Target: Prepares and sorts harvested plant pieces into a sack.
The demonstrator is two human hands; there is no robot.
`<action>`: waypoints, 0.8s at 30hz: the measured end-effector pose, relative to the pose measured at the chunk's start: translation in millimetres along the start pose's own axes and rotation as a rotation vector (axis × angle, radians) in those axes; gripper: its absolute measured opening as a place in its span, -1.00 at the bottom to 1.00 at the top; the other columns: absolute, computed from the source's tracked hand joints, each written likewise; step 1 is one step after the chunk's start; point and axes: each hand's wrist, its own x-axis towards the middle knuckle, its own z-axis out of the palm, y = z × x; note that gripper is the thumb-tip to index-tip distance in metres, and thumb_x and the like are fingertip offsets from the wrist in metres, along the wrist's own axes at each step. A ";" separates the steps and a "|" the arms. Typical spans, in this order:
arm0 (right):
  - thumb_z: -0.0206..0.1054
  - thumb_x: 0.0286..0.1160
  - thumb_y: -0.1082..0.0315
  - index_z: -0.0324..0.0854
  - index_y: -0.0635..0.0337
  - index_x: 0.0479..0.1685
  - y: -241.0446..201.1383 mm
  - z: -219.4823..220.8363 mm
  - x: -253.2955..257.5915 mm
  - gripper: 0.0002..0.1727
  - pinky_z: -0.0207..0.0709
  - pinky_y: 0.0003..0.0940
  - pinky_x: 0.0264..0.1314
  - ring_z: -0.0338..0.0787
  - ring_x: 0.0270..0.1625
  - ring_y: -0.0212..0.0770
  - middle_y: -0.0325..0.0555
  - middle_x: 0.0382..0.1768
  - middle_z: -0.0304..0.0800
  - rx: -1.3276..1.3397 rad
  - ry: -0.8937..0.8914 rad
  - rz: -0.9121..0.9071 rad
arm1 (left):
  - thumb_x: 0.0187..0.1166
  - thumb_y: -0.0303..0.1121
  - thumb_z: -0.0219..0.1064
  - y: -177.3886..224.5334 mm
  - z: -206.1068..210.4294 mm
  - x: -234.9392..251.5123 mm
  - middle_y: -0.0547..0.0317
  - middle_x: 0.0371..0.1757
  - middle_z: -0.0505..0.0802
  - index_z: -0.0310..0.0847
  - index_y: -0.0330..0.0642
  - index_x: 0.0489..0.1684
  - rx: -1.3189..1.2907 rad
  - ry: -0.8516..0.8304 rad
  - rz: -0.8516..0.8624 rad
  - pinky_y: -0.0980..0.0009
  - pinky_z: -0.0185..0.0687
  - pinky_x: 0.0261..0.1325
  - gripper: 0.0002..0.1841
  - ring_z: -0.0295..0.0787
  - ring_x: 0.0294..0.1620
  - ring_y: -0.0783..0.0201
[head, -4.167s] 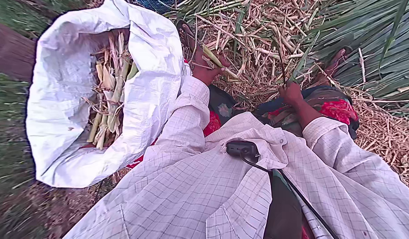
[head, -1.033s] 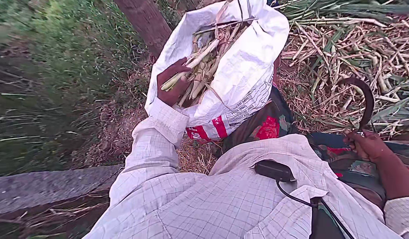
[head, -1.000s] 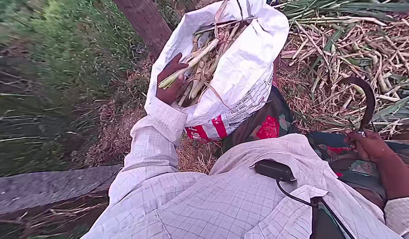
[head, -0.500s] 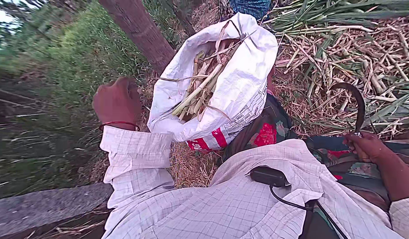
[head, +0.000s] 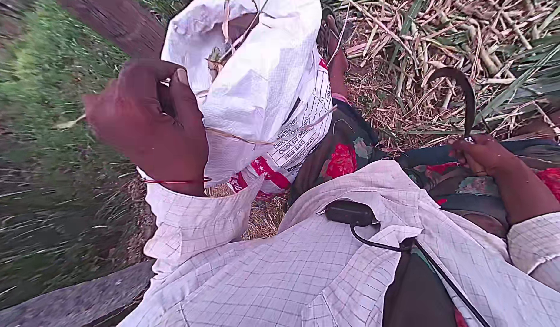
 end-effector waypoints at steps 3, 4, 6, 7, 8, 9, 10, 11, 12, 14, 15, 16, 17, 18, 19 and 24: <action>0.19 0.81 0.11 0.56 0.23 0.18 0.0 -4.2 7.1 -0.66 0.46 -0.48 -0.64 0.54 -0.67 -0.40 -0.15 -0.38 0.76 0.027 0.003 -0.013 | 0.67 0.07 0.29 -6.2 19.3 -1.8 0.29 -0.05 0.79 0.75 0.17 0.10 0.030 0.192 0.136 0.13 0.44 0.18 -0.70 0.69 0.02 0.23; 0.19 0.81 0.09 0.55 0.23 0.21 -2.5 -6.2 13.4 -0.63 0.47 -0.48 -0.64 0.55 -0.67 -0.39 -0.14 -0.36 0.77 0.038 0.014 -0.005 | 0.63 0.10 0.33 10.9 29.2 -4.7 0.28 0.12 0.76 0.76 0.21 0.12 0.001 0.225 0.138 0.15 0.43 0.29 -0.69 0.66 0.19 0.22; 0.16 0.82 0.05 0.55 0.19 0.26 -2.8 -6.2 25.4 -0.61 0.46 -0.48 -0.66 0.54 -0.69 -0.38 -0.12 -0.35 0.77 0.055 0.071 0.055 | 0.61 0.04 0.37 71.1 48.4 -11.1 0.11 0.23 0.77 0.83 0.10 0.09 -0.183 0.282 0.199 -0.09 0.30 0.45 -0.68 0.61 0.34 0.03; 0.16 0.82 0.04 0.56 0.18 0.29 -1.3 -5.5 32.5 -0.59 0.47 -0.46 -0.65 0.54 -0.67 -0.36 -0.12 -0.34 0.76 0.061 0.100 0.079 | 0.60 0.01 0.38 105.6 60.1 -14.5 0.05 0.21 0.79 0.83 0.06 0.05 -0.301 0.306 0.257 -0.24 0.16 0.55 -0.69 0.61 0.35 -0.05; 0.17 0.81 0.04 0.56 0.20 0.33 3.0 -5.3 38.9 -0.57 0.49 -0.44 -0.60 0.55 -0.64 -0.36 -0.10 -0.30 0.76 0.055 0.121 0.102 | 0.59 -0.01 0.38 142.1 75.0 -17.7 0.02 0.13 0.81 0.82 0.04 -0.03 -0.409 0.324 0.335 -0.28 0.07 0.58 -0.72 0.62 0.28 -0.08; 0.19 0.79 0.04 0.55 0.23 0.36 7.8 -5.1 43.3 -0.55 0.49 -0.41 -0.54 0.55 -0.59 -0.35 -0.08 -0.26 0.75 0.042 0.136 0.128 | 0.60 -0.01 0.36 175.9 95.0 -20.7 0.03 0.04 0.82 0.81 0.02 -0.11 -0.494 0.298 0.420 -0.22 0.06 0.57 -0.72 0.63 0.21 -0.07; 0.22 0.76 0.06 0.56 0.28 0.32 14.0 -5.2 48.9 -0.54 0.48 -0.37 -0.51 0.54 -0.57 -0.33 -0.05 -0.27 0.74 0.025 0.153 0.143 | 0.62 -0.01 0.34 203.7 120.6 -24.1 0.03 0.02 0.85 0.82 -0.01 -0.14 -0.551 0.199 0.501 -0.17 0.13 0.54 -0.71 0.66 0.18 -0.07; 0.22 0.75 0.06 0.59 0.30 0.25 19.2 -5.9 54.9 -0.55 0.46 -0.38 -0.52 0.52 -0.59 -0.35 -0.07 -0.31 0.73 0.008 0.169 0.160 | 0.65 0.01 0.31 226.5 150.4 -26.6 0.03 0.06 0.86 0.82 -0.02 -0.12 -0.584 0.027 0.568 -0.15 0.21 0.49 -0.68 0.67 0.22 -0.08; 0.19 0.77 0.05 0.60 0.30 0.20 23.1 -7.0 59.3 -0.56 0.47 -0.40 -0.52 0.52 -0.60 -0.38 -0.11 -0.33 0.73 0.015 0.174 0.183 | 0.65 0.03 0.28 246.0 181.8 -29.2 0.04 0.12 0.85 0.81 -0.02 -0.05 -0.599 -0.192 0.612 -0.15 0.34 0.43 -0.65 0.68 0.29 -0.08; 0.12 0.82 0.04 0.60 0.28 0.18 27.1 -8.4 64.4 -0.56 0.47 -0.42 -0.52 0.53 -0.59 -0.39 -0.14 -0.34 0.75 0.094 0.178 0.223 | 0.61 -0.03 0.39 278.9 239.8 -31.9 -0.01 0.20 0.84 0.82 -0.11 0.06 -0.755 -0.684 0.573 -0.16 0.51 0.41 -0.64 0.69 0.37 -0.06; 0.08 0.83 0.03 0.60 0.28 0.17 28.6 -8.9 66.8 -0.55 0.46 -0.43 -0.54 0.54 -0.61 -0.40 -0.14 -0.35 0.77 0.135 0.193 0.237 | 0.60 -0.11 0.44 293.1 266.1 -34.7 -0.04 0.17 0.86 0.82 -0.20 0.07 -0.907 -0.863 0.474 -0.09 0.59 0.42 -0.66 0.75 0.31 0.00; 0.04 0.86 0.02 0.57 0.27 0.20 30.2 -9.5 68.7 -0.54 0.46 -0.44 -0.55 0.55 -0.62 -0.40 -0.13 -0.35 0.79 0.177 0.207 0.249 | 0.62 -0.17 0.44 305.6 287.1 -38.5 -0.05 0.13 0.87 0.81 -0.25 0.09 -1.056 -1.010 0.334 0.00 0.66 0.37 -0.68 0.81 0.21 0.07; 0.01 0.87 0.02 0.57 0.27 0.21 30.4 -10.6 72.4 -0.53 0.47 -0.44 -0.56 0.57 -0.62 -0.38 -0.12 -0.35 0.80 0.214 0.232 0.257 | 0.67 -0.19 0.39 316.9 304.0 -39.8 -0.08 0.11 0.87 0.77 -0.29 0.14 -1.176 -1.128 0.182 0.03 0.70 0.32 -0.67 0.83 0.15 0.09; -0.03 0.88 0.02 0.57 0.27 0.16 31.2 -11.2 78.0 -0.53 0.47 -0.44 -0.57 0.56 -0.63 -0.37 -0.12 -0.37 0.78 0.236 0.259 0.264 | 0.72 -0.20 0.33 326.4 318.4 -40.1 -0.13 0.14 0.85 0.72 -0.33 0.19 -1.266 -1.224 0.037 0.03 0.69 0.32 -0.65 0.82 0.16 0.08; -0.06 0.89 0.01 0.58 0.27 0.11 34.2 -11.4 85.5 -0.51 0.48 -0.42 -0.57 0.56 -0.65 -0.35 -0.11 -0.40 0.76 0.249 0.290 0.267 | 0.76 -0.19 0.28 333.8 332.3 -40.7 -0.14 0.17 0.84 0.67 -0.34 0.22 -1.326 -1.290 -0.082 0.04 0.71 0.29 -0.64 0.82 0.17 0.07; -0.10 0.87 -0.06 0.55 0.32 0.21 40.7 -26.3 140.5 -0.42 0.56 -0.20 -0.42 0.62 -0.53 -0.19 0.04 -0.27 0.75 0.160 0.385 0.304 | 0.77 -0.13 0.26 330.8 396.1 -38.9 -0.17 0.13 0.85 0.69 -0.31 0.23 -1.116 -1.287 -0.106 -0.11 0.59 0.37 -0.61 0.80 0.19 -0.04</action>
